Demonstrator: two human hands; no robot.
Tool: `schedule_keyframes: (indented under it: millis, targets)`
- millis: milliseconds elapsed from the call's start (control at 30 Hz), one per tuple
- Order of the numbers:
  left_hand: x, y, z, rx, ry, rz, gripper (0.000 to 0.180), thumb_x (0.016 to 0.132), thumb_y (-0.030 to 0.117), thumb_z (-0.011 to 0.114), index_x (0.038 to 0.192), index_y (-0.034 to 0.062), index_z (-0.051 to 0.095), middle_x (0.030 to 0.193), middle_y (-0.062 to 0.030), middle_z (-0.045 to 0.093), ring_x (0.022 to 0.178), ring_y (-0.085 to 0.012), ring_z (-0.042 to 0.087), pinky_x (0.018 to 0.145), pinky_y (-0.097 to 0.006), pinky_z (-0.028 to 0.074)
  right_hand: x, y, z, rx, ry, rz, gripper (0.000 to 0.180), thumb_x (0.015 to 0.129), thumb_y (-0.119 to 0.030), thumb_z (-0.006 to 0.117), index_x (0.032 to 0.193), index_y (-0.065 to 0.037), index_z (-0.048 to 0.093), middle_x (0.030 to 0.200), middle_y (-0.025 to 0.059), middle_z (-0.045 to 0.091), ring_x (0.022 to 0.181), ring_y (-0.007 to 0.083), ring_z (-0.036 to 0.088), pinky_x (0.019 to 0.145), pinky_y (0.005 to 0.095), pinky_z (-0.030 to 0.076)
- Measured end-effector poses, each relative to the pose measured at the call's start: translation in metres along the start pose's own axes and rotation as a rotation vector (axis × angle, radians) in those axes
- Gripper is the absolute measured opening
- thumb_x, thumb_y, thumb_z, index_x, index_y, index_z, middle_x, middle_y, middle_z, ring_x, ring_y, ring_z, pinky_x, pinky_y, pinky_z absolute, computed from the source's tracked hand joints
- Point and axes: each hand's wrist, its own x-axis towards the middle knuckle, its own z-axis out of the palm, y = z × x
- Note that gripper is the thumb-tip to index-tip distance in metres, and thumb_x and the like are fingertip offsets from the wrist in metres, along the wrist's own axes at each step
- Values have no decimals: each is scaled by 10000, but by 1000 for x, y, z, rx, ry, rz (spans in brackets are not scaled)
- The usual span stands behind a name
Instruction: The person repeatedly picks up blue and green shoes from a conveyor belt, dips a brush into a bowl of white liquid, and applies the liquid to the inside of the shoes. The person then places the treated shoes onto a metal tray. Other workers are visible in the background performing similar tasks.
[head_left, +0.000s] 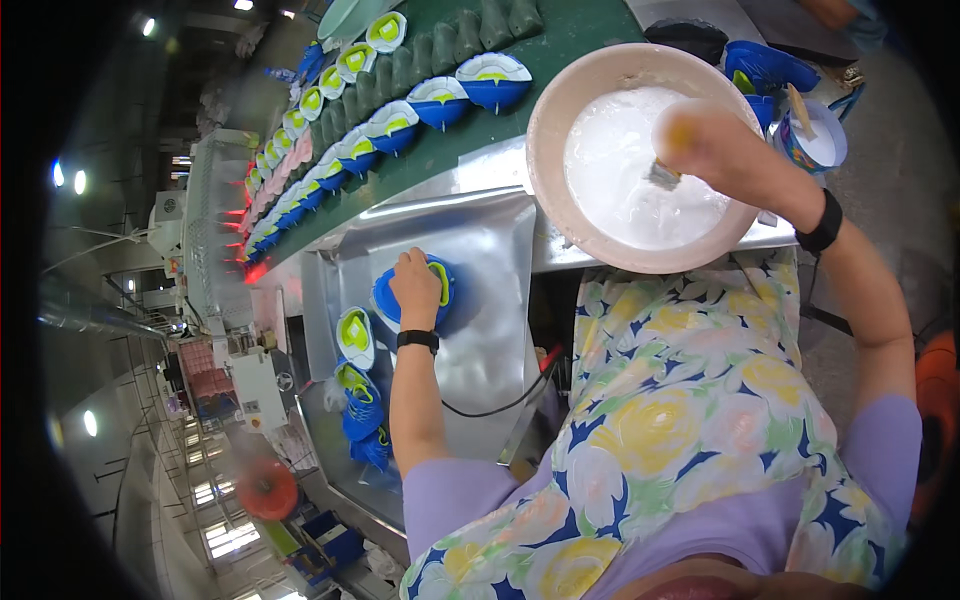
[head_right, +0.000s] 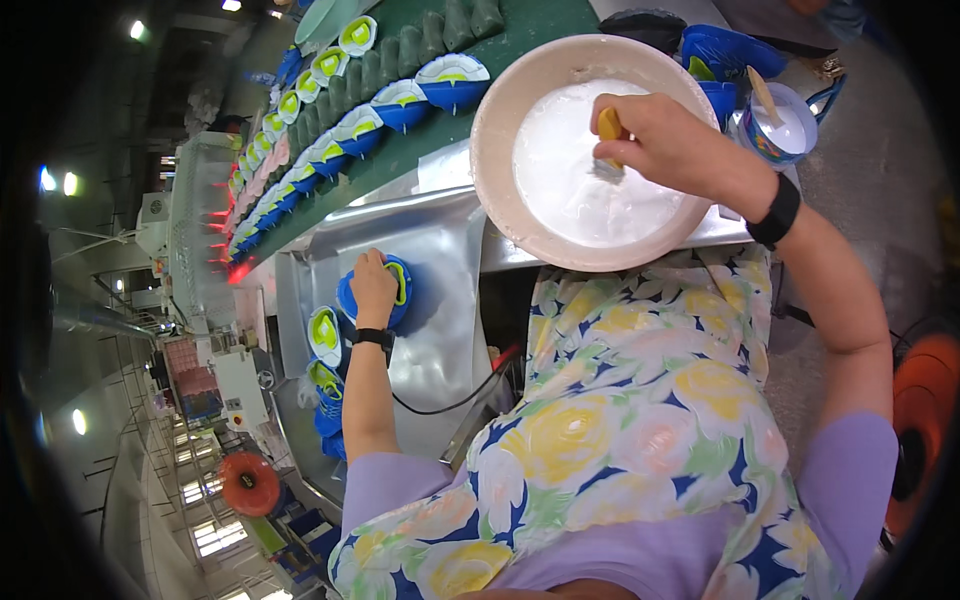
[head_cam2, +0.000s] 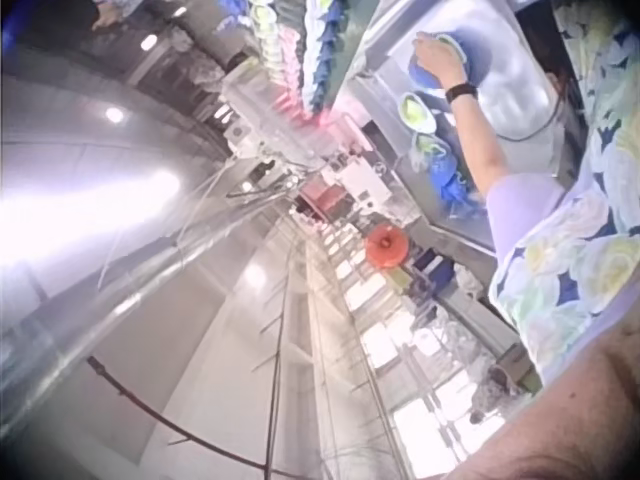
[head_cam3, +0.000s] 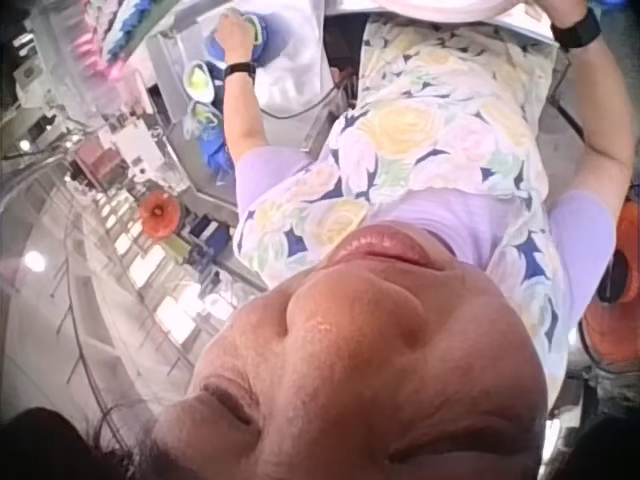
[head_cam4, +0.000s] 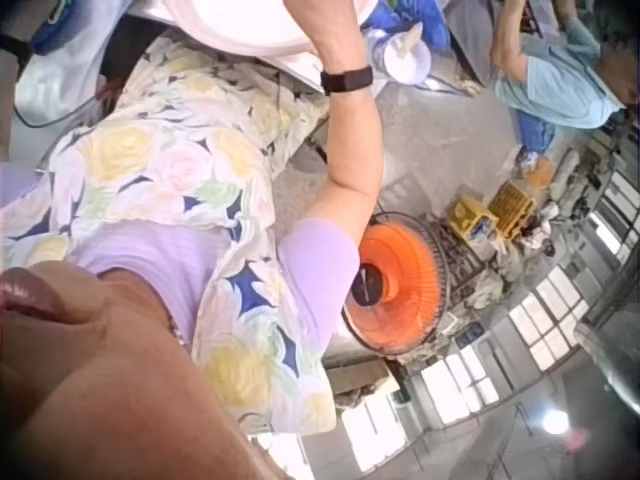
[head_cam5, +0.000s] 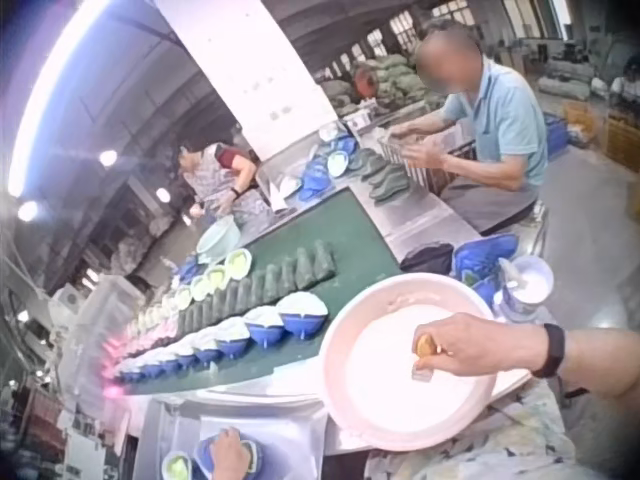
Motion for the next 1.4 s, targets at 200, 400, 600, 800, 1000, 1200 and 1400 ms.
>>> schedule_keyframes:
  millis: [200, 400, 600, 800, 1000, 1200, 1400]
  targets:
    - [27, 13, -84, -930, 141, 113, 352, 944, 67, 538, 1294, 32, 559, 1181, -130, 645, 1084, -283, 639, 931, -393, 519, -5, 7, -17, -25, 101, -12, 212, 925, -180, 671, 985, 8, 593, 842, 148, 648, 737, 237, 622, 682, 324, 488]
    - [48, 69, -80, -1685, -420, -68, 444, 1025, 232, 504, 1425, 47, 454, 1310, -103, 602, 1133, -236, 635, 945, -387, 555, 22, -6, -26, 140, 310, -224, 204, 921, -187, 673, 1012, -23, 592, 843, 149, 661, 742, 259, 640, 688, 319, 491]
    - [54, 187, -99, -1870, -672, 55, 532, 1019, 349, 500, 1470, 84, 401, 1371, -113, 559, 1200, -253, 594, 1009, -415, 512, 47, -39, -40, 146, 199, -299, 222, 946, -227, 673, 1029, -31, 607, 880, 128, 682, 788, 246, 672, 666, 307, 514]
    - [65, 197, -89, -1973, -444, 172, 548, 1018, 374, 492, 1479, 97, 389, 1398, -114, 536, 1233, -260, 571, 1039, -428, 487, 36, -22, -44, 26, 354, -207, 294, 913, -287, 709, 961, -19, 600, 768, 148, 665, 659, 255, 647, 598, 306, 495]
    - [53, 197, -51, -1818, -73, 180, 569, 1016, 398, 476, 1497, 116, 360, 1441, -114, 495, 1289, -275, 523, 1090, -450, 435, 29, -13, -14, 170, 540, 40, 393, 864, -321, 731, 856, 57, 625, 724, 202, 674, 621, 278, 667, 576, 320, 516]
    - [54, 194, -33, -1174, 506, 385, 489, 995, 251, 528, 1435, 73, 406, 1420, -119, 501, 1277, -250, 521, 1071, -425, 449, 23, -26, 14, 501, 461, 255, 375, 891, -315, 733, 881, 42, 618, 704, 106, 661, 580, 136, 643, 524, 239, 503]
    - [55, 209, -60, -1365, 602, 373, 449, 959, 127, 579, 1379, 20, 460, 1382, -119, 522, 1220, -258, 560, 1025, -393, 480, 17, -37, 23, 673, 338, 372, 353, 897, -289, 731, 901, 39, 603, 724, 93, 656, 595, 116, 640, 528, 230, 506]
